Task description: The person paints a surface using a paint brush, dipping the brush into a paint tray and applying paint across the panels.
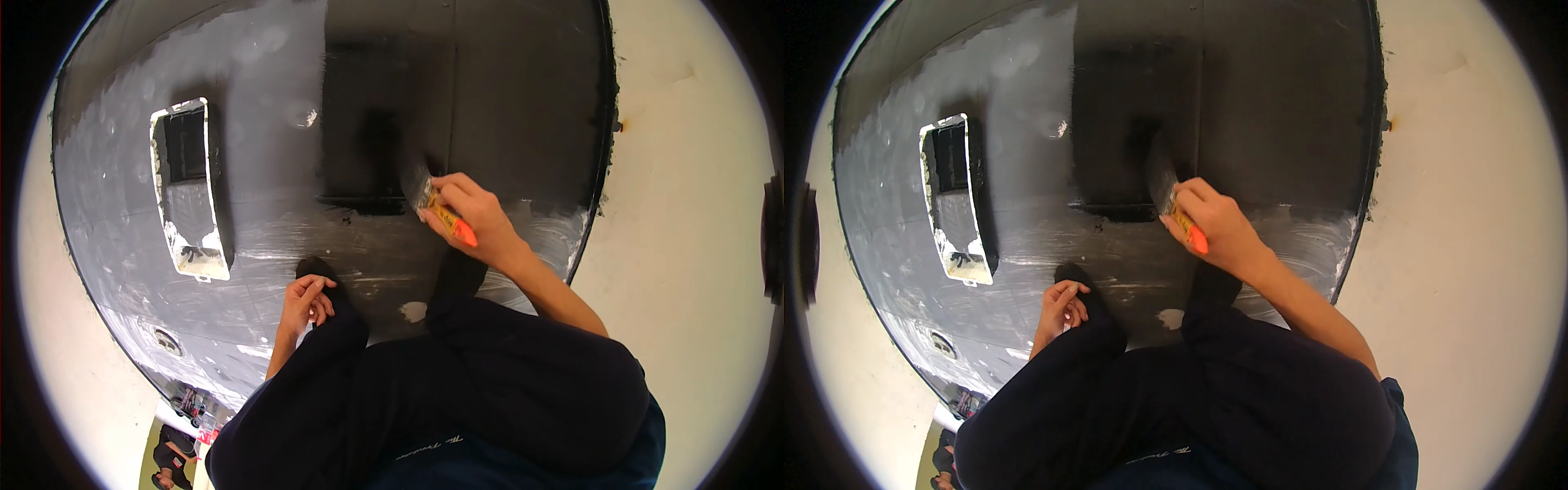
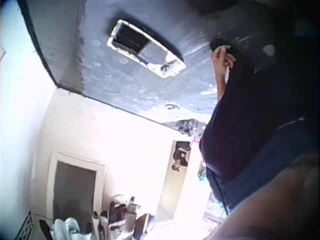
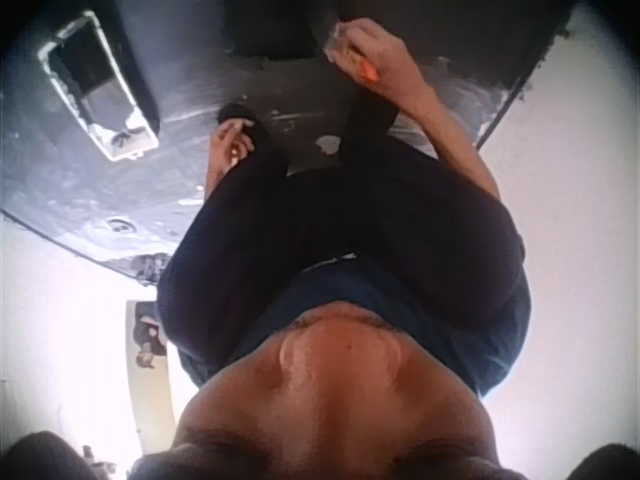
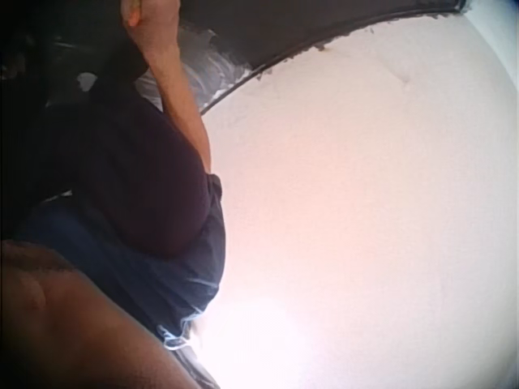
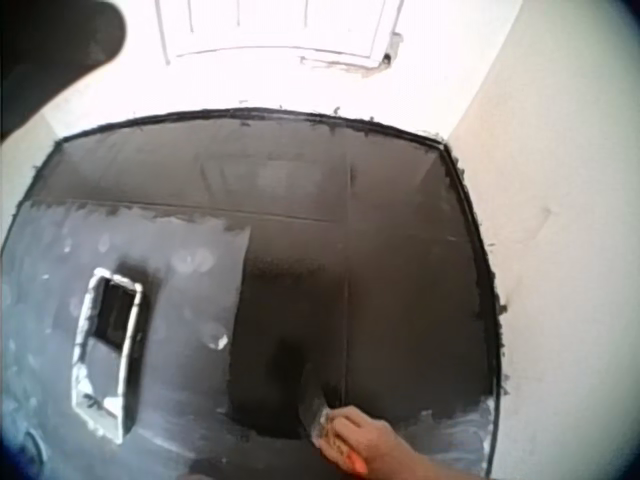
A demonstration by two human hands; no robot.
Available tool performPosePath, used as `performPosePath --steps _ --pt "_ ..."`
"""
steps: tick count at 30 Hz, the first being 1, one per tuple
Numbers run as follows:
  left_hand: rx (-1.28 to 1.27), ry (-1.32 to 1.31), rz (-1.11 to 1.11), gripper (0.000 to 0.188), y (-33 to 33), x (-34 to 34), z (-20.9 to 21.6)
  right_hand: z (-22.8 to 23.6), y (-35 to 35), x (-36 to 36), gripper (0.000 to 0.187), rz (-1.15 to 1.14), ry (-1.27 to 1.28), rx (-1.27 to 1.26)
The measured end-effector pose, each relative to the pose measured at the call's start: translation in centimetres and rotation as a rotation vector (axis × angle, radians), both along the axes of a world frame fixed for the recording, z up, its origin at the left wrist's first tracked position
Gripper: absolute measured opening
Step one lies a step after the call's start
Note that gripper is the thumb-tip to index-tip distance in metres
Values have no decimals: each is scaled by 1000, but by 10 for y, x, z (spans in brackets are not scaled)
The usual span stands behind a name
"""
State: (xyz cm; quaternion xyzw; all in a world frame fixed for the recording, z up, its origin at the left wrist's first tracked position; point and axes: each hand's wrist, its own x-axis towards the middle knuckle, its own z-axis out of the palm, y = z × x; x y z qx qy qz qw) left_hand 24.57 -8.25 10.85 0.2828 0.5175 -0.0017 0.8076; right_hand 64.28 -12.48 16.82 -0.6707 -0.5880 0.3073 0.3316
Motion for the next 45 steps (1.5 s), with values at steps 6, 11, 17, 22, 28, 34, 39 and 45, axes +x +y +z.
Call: performPosePath --steps 6,11,17,22,28,34,39,45 --pt "9 -2 -21 34 0 -1 -1 20 6 11 26 78 96 -91" --pt "13 -19 -4 34 -1 -4 -4 17 38 28 28 -75 15 137" --pt "22 -25 -11 36 -1 -2 -2 -1 10 11 26 9 56 7" --pt "12 -20 -3 35 -2 -3 -3 9 1 10 25 95 41 -119" --pt "29 -14 -16 34 -2 -4 -3 31 30 29 27 -36 40 117" --pt "46 -15 -29 34 2 1 0 -9 0 2 29 -44 -4 107" --pt "24 -33 -1 34 0 0 0 7 -13 -8 27 19 -73 -70" --pt "39 -17 -29 34 0 -2 0 39 19 3 37 -124 -39 88"
